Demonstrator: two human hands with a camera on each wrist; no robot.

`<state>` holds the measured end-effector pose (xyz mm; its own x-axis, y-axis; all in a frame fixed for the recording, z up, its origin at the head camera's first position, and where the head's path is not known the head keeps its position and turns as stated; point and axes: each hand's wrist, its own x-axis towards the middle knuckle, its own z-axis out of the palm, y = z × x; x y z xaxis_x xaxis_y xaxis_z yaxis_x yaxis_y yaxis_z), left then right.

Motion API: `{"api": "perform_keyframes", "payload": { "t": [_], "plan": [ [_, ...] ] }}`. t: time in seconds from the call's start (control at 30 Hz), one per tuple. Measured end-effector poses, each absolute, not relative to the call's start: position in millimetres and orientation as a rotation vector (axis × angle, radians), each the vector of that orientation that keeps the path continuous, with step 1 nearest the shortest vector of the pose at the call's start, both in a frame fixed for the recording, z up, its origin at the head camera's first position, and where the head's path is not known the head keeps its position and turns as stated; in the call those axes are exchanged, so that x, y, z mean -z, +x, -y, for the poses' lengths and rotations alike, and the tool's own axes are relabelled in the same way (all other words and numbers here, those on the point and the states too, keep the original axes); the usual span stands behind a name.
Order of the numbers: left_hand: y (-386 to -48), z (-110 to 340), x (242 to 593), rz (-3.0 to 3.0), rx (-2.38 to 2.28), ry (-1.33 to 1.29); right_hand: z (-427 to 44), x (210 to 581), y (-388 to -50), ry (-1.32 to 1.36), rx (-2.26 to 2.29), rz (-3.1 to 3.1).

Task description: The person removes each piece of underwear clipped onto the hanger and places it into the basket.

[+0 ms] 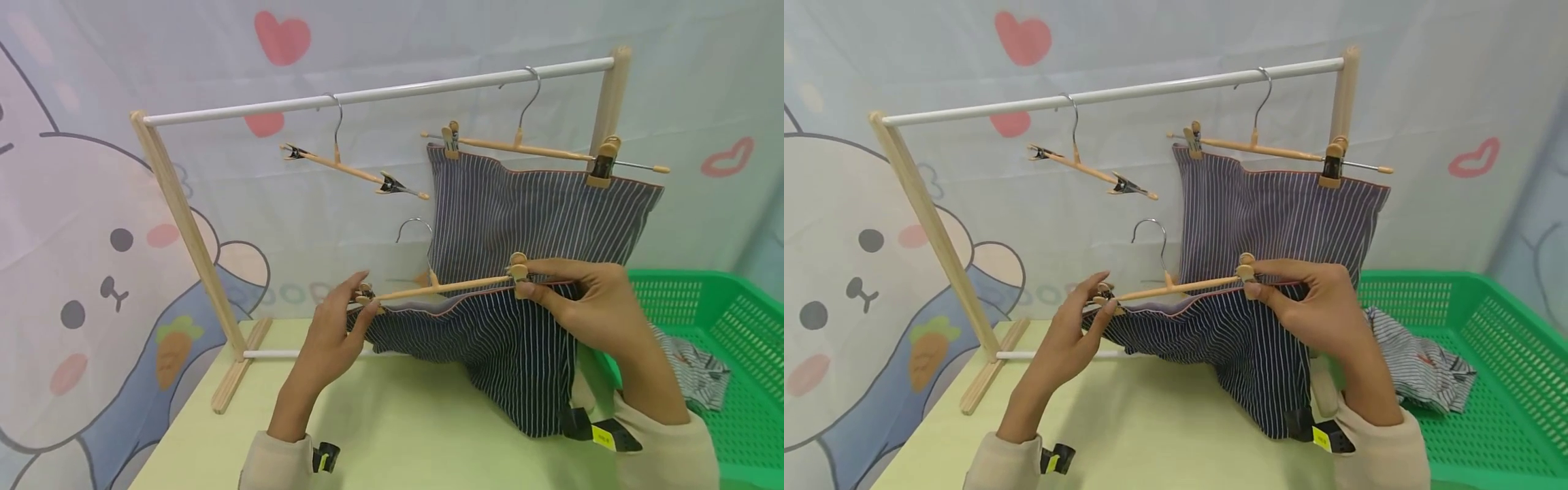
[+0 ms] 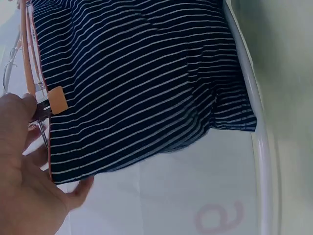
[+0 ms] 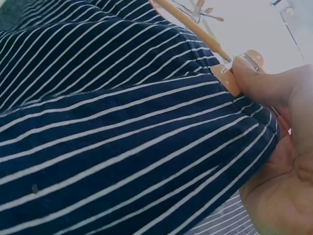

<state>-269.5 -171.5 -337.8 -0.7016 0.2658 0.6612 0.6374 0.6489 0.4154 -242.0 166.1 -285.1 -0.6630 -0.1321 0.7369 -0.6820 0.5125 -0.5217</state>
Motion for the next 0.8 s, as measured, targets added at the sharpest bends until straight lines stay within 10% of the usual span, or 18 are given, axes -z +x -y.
{"api": "perform_keyframes", "payload": {
  "t": [0.8],
  "plan": [
    [-276.3, 162.4, 355.7, 2.190, 1.268, -0.792, -173.9, 285.1, -241.4, 0.755, -1.148, 2.111]
  ]
}}
